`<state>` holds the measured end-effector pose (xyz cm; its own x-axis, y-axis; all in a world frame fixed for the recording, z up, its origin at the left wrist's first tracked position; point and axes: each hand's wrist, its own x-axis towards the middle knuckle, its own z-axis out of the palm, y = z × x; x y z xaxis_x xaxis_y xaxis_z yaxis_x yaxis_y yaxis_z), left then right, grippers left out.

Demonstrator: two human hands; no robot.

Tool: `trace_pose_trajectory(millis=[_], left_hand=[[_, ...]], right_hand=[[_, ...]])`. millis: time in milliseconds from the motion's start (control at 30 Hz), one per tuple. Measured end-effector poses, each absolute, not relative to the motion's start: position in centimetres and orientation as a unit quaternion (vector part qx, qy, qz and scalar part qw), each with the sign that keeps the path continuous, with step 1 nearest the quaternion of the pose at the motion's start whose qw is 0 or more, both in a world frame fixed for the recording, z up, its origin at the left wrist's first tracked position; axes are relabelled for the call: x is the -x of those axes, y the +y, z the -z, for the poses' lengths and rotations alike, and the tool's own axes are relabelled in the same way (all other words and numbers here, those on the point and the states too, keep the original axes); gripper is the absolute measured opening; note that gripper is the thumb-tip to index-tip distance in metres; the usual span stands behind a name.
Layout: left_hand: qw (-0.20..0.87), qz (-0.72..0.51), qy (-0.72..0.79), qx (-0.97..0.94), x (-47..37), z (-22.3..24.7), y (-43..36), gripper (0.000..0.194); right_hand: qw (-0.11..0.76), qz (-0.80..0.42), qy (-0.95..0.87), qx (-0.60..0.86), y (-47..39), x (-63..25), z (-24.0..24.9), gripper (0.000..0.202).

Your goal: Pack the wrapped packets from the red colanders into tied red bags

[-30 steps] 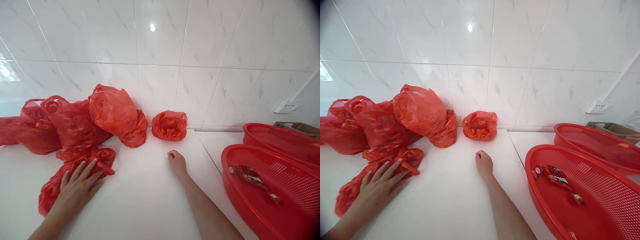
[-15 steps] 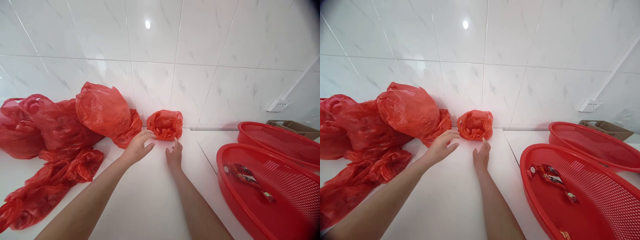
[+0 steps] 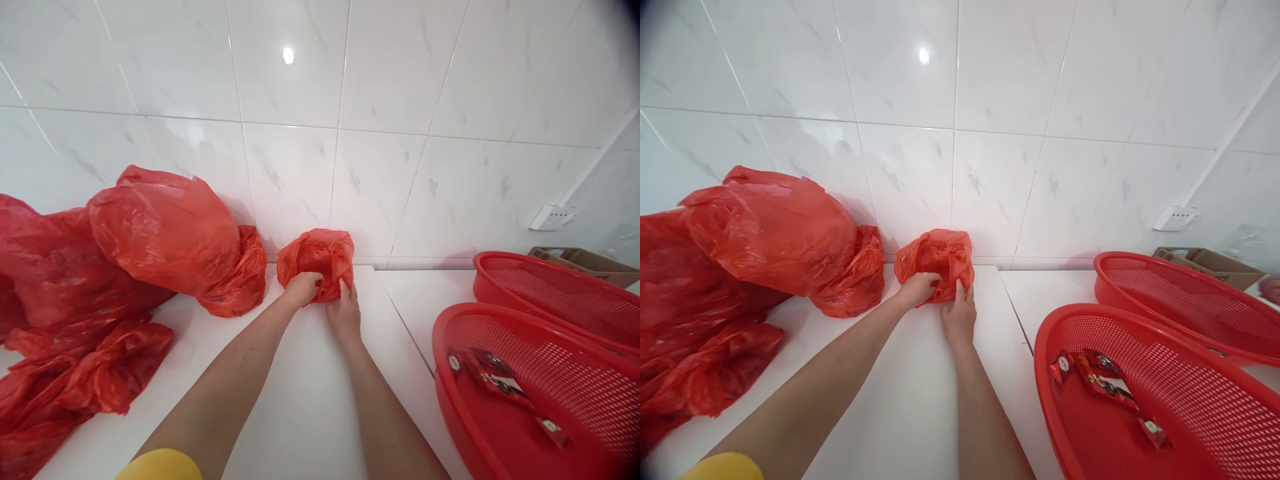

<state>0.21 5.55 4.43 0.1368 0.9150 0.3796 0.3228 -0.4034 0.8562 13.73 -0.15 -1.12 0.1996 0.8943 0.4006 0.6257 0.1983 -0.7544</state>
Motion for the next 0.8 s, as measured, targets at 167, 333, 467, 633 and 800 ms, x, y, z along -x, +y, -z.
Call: trace_pose_trajectory(millis=[167,333,467,633,800], left_hand=[[0.301,-0.542,0.464,-0.633,0.3,-4.0,5.8,0.015],[0.332,-0.587,0.449,-0.586,0.3,-5.2,5.4,0.021],[0.425,-0.532,0.422,-0.599,1.1,-6.3,4.9,0.021],[0.497,-0.535,0.406,-0.55,2.9,-7.5,5.0,0.024],[0.518,-0.619,0.401,-0.434,4.0,-8.5,5.0,0.013]], right_hand=[[0.451,-0.145,-0.607,0.638,0.4,-13.7,1.5,0.074],[0.461,-0.136,-0.604,0.635,0.3,-13.7,1.5,0.071],[0.502,-0.155,-0.551,0.648,0.4,-13.8,1.3,0.07],[0.514,-0.156,-0.536,0.652,0.5,-13.9,1.3,0.069],[0.526,-0.162,-0.517,0.656,0.6,-14.0,1.5,0.074]])
